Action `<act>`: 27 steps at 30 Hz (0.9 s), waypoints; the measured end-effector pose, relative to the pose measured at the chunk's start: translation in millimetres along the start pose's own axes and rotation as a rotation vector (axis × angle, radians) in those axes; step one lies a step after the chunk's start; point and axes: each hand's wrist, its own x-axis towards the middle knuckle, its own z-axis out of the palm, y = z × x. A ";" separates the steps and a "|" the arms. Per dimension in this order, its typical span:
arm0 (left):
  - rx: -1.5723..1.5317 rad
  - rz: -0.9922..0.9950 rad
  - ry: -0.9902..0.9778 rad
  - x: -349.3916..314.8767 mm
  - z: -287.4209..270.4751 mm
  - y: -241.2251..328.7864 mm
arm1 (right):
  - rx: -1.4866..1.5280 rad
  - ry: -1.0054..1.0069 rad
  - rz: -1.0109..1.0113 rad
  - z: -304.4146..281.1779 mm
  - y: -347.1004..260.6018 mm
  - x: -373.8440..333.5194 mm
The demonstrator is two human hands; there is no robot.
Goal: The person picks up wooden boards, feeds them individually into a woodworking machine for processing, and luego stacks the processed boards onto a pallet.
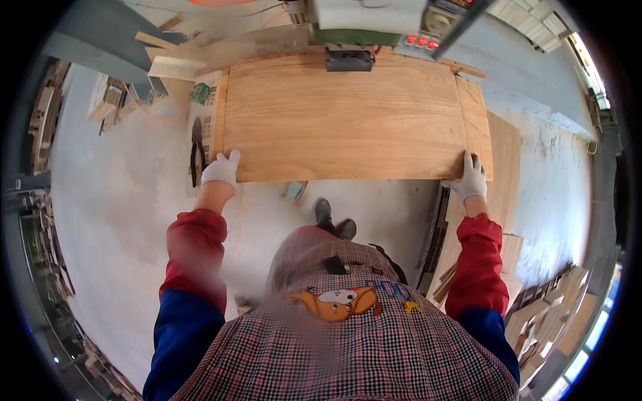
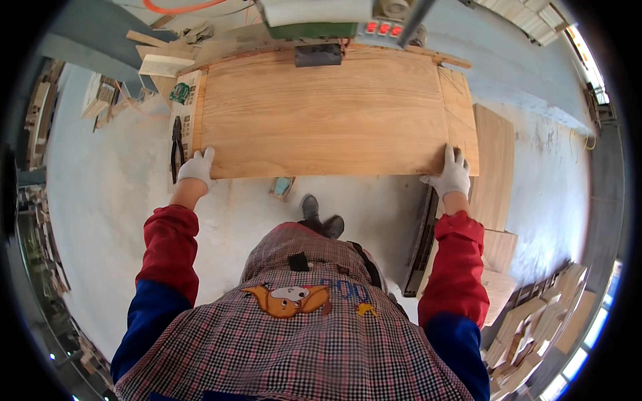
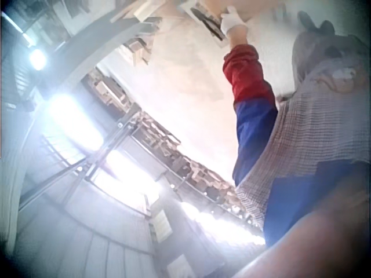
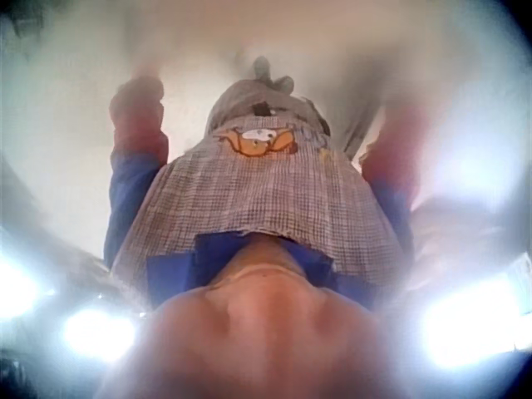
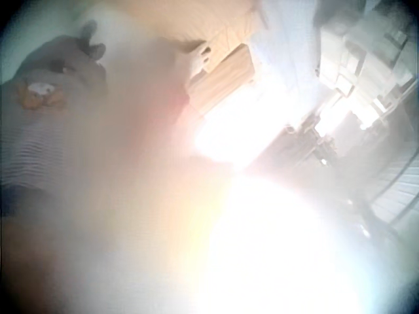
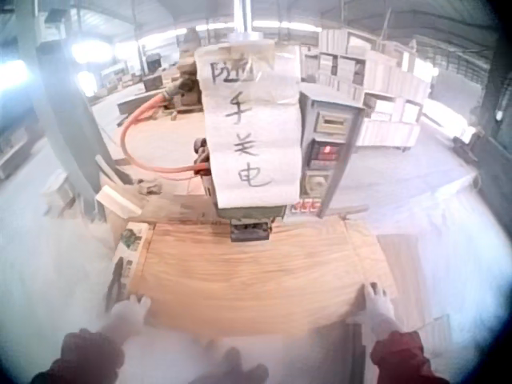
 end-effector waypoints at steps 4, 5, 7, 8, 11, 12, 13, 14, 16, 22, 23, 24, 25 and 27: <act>0.012 0.005 0.018 0.3 -0.8 -0.2 | 0.017 0.001 0.024 -5.3 -3.7 -2.0; 0.004 0.012 0.023 -0.1 -0.1 -0.8 | 0.023 0.004 0.027 -6.6 -4.1 -2.6; -0.020 0.024 0.038 0.3 -1.4 0.4 | 0.019 -0.010 0.035 -8.4 -2.5 -3.3; -0.029 0.037 0.060 0.4 -0.2 -0.2 | 0.019 -0.012 0.035 -7.8 -1.4 -4.1; -0.054 0.055 0.111 2.3 9.6 -5.9 | 0.021 -0.005 0.021 -6.2 1.2 -3.1; -0.057 0.053 0.116 3.3 10.9 -6.5 | 0.023 -0.001 0.015 -6.1 1.0 -2.8; -0.061 0.051 0.120 4.1 12.1 -7.8 | 0.023 -0.004 0.017 -6.3 1.1 -2.7; -0.054 0.046 0.115 4.3 13.7 -9.2 | 0.022 -0.006 0.018 -6.9 1.3 -2.8; -0.046 0.034 0.112 3.3 11.2 -7.2 | 0.024 0.005 0.015 -7.5 1.5 -0.8; 0.012 0.038 0.138 6.7 31.3 -13.8 | 0.099 0.046 0.008 0.7 4.6 -3.5; -0.002 0.039 0.097 7.1 19.0 -4.1 | 0.101 0.066 0.009 7.8 13.5 -0.6; -0.014 0.030 0.119 6.8 22.3 -7.6 | 0.097 0.045 0.026 7.1 10.0 0.4; -0.036 0.045 0.133 5.3 20.2 -9.0 | 0.093 0.056 0.030 11.1 10.5 2.1; -0.052 0.076 0.176 6.3 19.4 -9.5 | 0.093 0.050 0.036 9.3 13.4 1.2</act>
